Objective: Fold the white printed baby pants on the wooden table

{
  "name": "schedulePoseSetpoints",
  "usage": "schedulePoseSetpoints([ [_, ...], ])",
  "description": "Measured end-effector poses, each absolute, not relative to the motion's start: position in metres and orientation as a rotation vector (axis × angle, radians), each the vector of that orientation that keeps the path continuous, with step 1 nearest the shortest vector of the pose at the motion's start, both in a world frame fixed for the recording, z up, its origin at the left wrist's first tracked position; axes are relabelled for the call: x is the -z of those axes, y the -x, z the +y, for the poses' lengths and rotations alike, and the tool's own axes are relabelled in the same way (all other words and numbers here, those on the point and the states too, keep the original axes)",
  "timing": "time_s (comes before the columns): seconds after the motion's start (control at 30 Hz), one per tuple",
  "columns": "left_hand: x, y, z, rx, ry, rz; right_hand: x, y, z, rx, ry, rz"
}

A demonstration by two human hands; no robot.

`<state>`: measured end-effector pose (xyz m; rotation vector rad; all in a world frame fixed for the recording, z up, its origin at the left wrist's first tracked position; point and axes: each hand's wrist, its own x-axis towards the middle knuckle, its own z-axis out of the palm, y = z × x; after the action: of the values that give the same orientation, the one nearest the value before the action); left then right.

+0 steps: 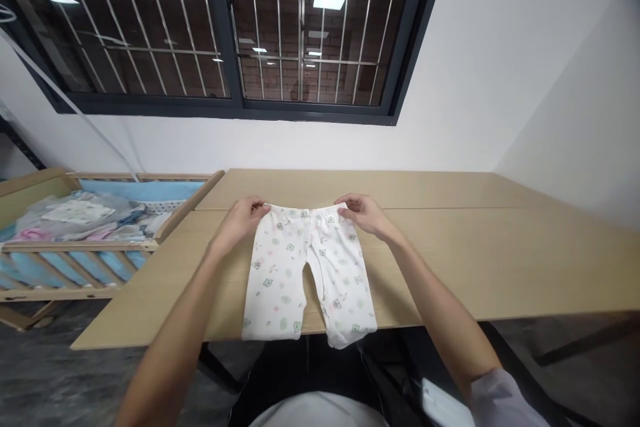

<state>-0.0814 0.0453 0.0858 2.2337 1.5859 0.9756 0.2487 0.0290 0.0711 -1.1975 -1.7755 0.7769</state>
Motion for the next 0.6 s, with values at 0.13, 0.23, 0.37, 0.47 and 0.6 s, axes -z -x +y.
schedulePoseSetpoints([
  [0.13, -0.048, 0.077, 0.108, -0.904, -2.13, 1.653, -0.045, -0.247, 0.083, -0.763, 1.355, -1.821],
  [0.23, -0.023, 0.073, 0.148, -0.865, -2.087, 1.748, -0.027, -0.245, 0.121, -0.706, 1.477, -1.872],
  [0.37, 0.005, 0.065, 0.187, -0.759, -2.036, 1.844, -0.005, -0.235, 0.163, -0.61, 1.66, -1.88],
  [0.47, 0.019, 0.059, 0.204, -0.678, -2.008, 1.911, 0.012, -0.224, 0.185, -0.567, 1.755, -1.837],
  [0.6, 0.029, 0.053, 0.211, -0.582, -1.98, 2.002, 0.032, -0.215, 0.202, -0.53, 1.87, -1.804],
])
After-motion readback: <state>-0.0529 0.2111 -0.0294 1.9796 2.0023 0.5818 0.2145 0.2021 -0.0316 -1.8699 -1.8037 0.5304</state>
